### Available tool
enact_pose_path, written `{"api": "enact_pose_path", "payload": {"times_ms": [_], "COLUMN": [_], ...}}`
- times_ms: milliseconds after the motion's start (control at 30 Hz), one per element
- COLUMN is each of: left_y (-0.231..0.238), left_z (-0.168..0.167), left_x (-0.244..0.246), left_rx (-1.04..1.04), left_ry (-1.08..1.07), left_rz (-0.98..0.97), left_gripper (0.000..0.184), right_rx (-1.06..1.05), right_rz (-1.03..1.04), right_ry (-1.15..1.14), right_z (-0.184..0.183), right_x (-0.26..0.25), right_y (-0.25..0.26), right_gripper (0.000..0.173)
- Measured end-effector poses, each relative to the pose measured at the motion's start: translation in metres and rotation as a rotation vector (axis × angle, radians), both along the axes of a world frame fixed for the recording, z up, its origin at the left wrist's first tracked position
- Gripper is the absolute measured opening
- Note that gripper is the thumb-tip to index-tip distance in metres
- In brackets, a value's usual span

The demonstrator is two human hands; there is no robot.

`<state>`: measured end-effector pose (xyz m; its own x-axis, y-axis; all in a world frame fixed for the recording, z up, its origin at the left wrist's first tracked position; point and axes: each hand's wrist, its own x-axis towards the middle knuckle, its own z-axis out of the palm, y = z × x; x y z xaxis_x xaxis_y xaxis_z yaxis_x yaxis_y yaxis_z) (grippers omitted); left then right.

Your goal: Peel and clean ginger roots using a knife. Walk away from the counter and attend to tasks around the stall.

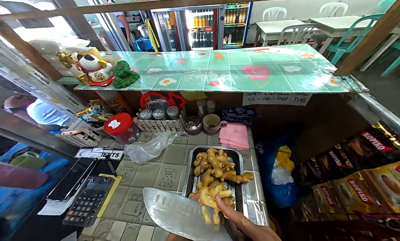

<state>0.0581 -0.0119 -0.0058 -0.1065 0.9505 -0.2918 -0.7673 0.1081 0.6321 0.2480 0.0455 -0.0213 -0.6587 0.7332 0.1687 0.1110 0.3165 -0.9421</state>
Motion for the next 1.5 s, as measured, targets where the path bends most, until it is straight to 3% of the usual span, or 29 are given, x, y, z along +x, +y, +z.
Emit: {"api": "enact_pose_path", "payload": {"times_ms": [167, 333, 500, 800, 933, 1067, 1233, 1367, 1433, 1500], "left_y": [0.000, 0.007, 0.013, 0.010, 0.003, 0.006, 0.001, 0.000, 0.003, 0.011], "left_z": [0.005, 0.002, 0.002, 0.003, -0.001, -0.008, -0.002, 0.005, 0.009, 0.000], "left_x": [0.000, -0.006, -0.012, -0.016, -0.017, -0.014, -0.014, -0.015, -0.012, -0.014], "left_rx": [-0.035, 0.024, 0.024, -0.023, -0.001, -0.019, -0.042, 0.001, -0.018, -0.017], "left_ry": [0.022, 0.106, 0.213, 0.084, 0.107, 0.214, 0.154, 0.124, 0.216, 0.430], "left_rz": [-0.009, -0.072, -0.153, -0.194, -0.198, -0.283, -0.256, -0.228, -0.211, -0.262], "left_gripper": [0.026, 0.034, 0.035, 0.030, 0.040, 0.036, 0.035, 0.052, 0.037, 0.035], "right_rx": [-0.020, -0.112, -0.018, 0.121, 0.035, 0.001, -0.035, -0.092, -0.114, -0.113], "right_rz": [0.003, 0.039, 0.008, 0.001, 0.033, 0.013, 0.033, 0.052, 0.075, 0.098], "right_ry": [-0.070, 0.010, -0.061, -0.187, -0.122, -0.204, -0.214, -0.153, -0.154, -0.160], "right_z": [0.018, 0.017, 0.020, 0.027, 0.026, 0.034, 0.030, 0.021, 0.021, 0.023], "right_x": [0.006, 0.003, 0.007, 0.013, 0.010, 0.008, 0.009, 0.013, 0.013, 0.011], "right_y": [-0.002, -0.001, -0.004, -0.003, -0.003, -0.002, 0.000, 0.006, 0.006, 0.003], "right_gripper": [0.062, 0.072, 0.066, 0.054, 0.070, 0.090, 0.088, 0.077, 0.080, 0.088]}}
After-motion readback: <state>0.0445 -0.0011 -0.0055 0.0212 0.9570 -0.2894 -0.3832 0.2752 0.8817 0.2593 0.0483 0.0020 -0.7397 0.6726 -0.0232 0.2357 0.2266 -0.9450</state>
